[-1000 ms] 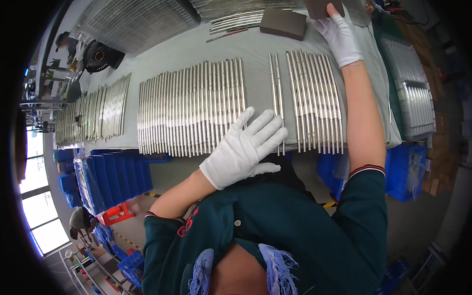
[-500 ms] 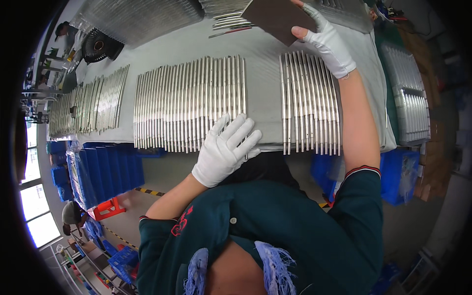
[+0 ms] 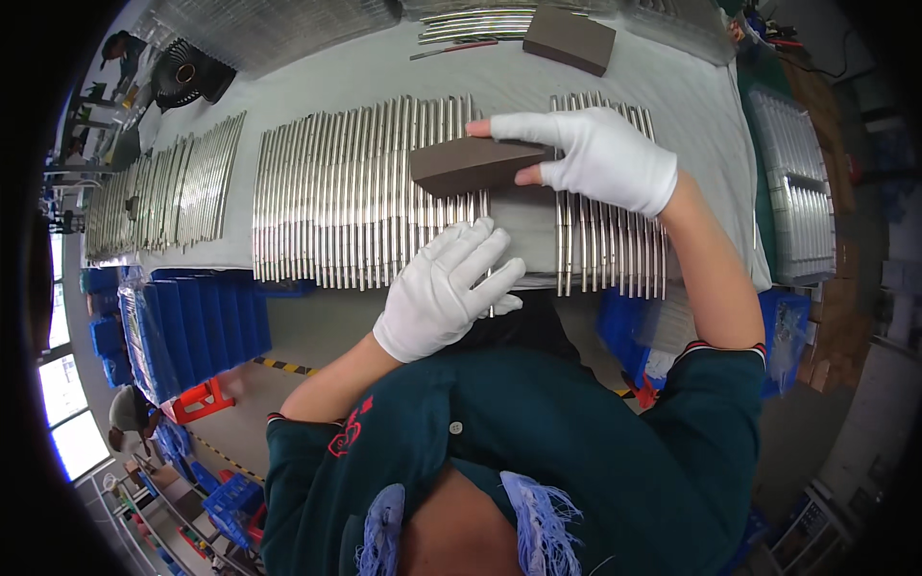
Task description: The recorder is seen inspecting and aligning numerous thin metallic rods on a workbench in a manufacturing setting.
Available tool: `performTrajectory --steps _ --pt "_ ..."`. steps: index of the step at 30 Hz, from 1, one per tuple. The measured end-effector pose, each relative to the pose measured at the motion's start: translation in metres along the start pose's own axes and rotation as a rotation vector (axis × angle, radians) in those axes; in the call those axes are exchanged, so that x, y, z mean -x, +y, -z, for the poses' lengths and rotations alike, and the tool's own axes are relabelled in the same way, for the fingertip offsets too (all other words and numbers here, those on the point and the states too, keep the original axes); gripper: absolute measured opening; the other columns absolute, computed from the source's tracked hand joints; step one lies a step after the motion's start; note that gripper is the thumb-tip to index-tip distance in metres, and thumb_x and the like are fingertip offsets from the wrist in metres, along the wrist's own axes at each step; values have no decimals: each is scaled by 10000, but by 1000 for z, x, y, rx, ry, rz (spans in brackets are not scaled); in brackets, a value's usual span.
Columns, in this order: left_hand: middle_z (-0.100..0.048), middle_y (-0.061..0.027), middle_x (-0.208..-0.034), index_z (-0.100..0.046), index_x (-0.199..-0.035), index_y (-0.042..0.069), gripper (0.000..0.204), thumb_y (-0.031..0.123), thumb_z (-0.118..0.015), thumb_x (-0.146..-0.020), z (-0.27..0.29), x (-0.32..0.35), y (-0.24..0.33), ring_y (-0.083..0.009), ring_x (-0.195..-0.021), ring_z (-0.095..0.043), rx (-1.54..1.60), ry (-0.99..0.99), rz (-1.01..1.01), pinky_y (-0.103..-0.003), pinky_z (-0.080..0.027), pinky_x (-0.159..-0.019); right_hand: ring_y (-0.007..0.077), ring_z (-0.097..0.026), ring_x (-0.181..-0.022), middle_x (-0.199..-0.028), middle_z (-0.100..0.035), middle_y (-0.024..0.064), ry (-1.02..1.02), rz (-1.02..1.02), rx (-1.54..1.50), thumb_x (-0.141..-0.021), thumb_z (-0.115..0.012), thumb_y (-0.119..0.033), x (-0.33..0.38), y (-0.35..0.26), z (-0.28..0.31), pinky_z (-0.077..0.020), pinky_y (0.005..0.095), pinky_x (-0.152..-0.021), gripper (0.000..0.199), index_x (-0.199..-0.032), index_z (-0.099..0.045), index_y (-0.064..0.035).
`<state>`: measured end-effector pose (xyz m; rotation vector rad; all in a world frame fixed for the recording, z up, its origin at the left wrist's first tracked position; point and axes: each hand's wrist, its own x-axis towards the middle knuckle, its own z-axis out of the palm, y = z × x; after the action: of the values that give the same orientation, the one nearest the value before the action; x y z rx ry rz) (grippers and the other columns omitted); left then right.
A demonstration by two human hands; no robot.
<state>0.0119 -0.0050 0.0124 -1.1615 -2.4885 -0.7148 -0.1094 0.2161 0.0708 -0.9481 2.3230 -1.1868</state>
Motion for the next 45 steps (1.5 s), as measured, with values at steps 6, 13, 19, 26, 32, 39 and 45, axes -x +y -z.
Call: performTrajectory --steps 6,13,19,26,32,39,45 --pt "-613 -160 -1159 -617 -1139 83 471 356 -742 -776 -3 1 -1 -359 -1127 -611 14 4 0 -471 -495 -964 157 -590 -1231 -1331 -646 38 -12 -82 -104 -806 -728 47 -2 6 8 -462 313 -1062 589 -1362 -594 -96" --pt "-616 -127 -1189 -629 -1146 90 450 347 -736 -793 1 0 1 -337 -1190 -577 -35 -102 9 -472 -443 -1023 119 -567 -1199 -1384 -579 51 151 147 -302 -859 -776 -238 -86 27 -3 -463 275 -1012 681 -1468 -487 -139" --pt "-605 -131 -1229 -633 -1150 53 554 411 -772 -751 8 -2 -2 -344 -1225 -550 25 -171 60 -470 -417 -1064 156 -544 -1251 -1366 -576 69 74 -26 -639 -884 -760 -269 -129 51 -17 -437 295 -1066 705 -1489 -438 -106" --pt "-588 -169 -1254 -618 -1184 34 701 481 -805 -677 -2 7 -12 -378 -1227 -540 -47 -114 50 -474 -418 -1069 159 -559 -1223 -1357 -570 68 -32 -66 -750 -911 -733 -271 -125 44 -22 -457 289 -1047 711 -1502 -396 -65" --pt "-580 -169 -1260 -605 -1225 34 790 530 -811 -644 26 6 -8 -385 -1245 -523 -56 -154 158 -511 -370 -1092 154 -558 -1196 -1337 -573 65 226 59 -657 -907 -739 -273 -97 38 1 -484 301 -1014 707 -1495 -407 -63" --pt "-559 -157 -1304 -583 -1290 60 838 607 -761 -680 31 5 -11 -335 -1305 -474 -159 -289 180 -559 -297 -1120 220 -470 -1324 -1437 -496 111 710 213 -558 -824 -820 -260 -38 81 63 -345 362 -1145 878 -1525 -336 -44" --pt "-531 -152 -1365 -534 -1360 116 834 591 -747 -708 12 -14 -5 -344 -1311 -480 -7 -336 -17 -543 -321 -1126 237 -580 -1195 -1341 -562 89 1107 281 -692 -940 -683 -102 -9 134 78 -502 381 -1004 557 -1440 -441 -57"
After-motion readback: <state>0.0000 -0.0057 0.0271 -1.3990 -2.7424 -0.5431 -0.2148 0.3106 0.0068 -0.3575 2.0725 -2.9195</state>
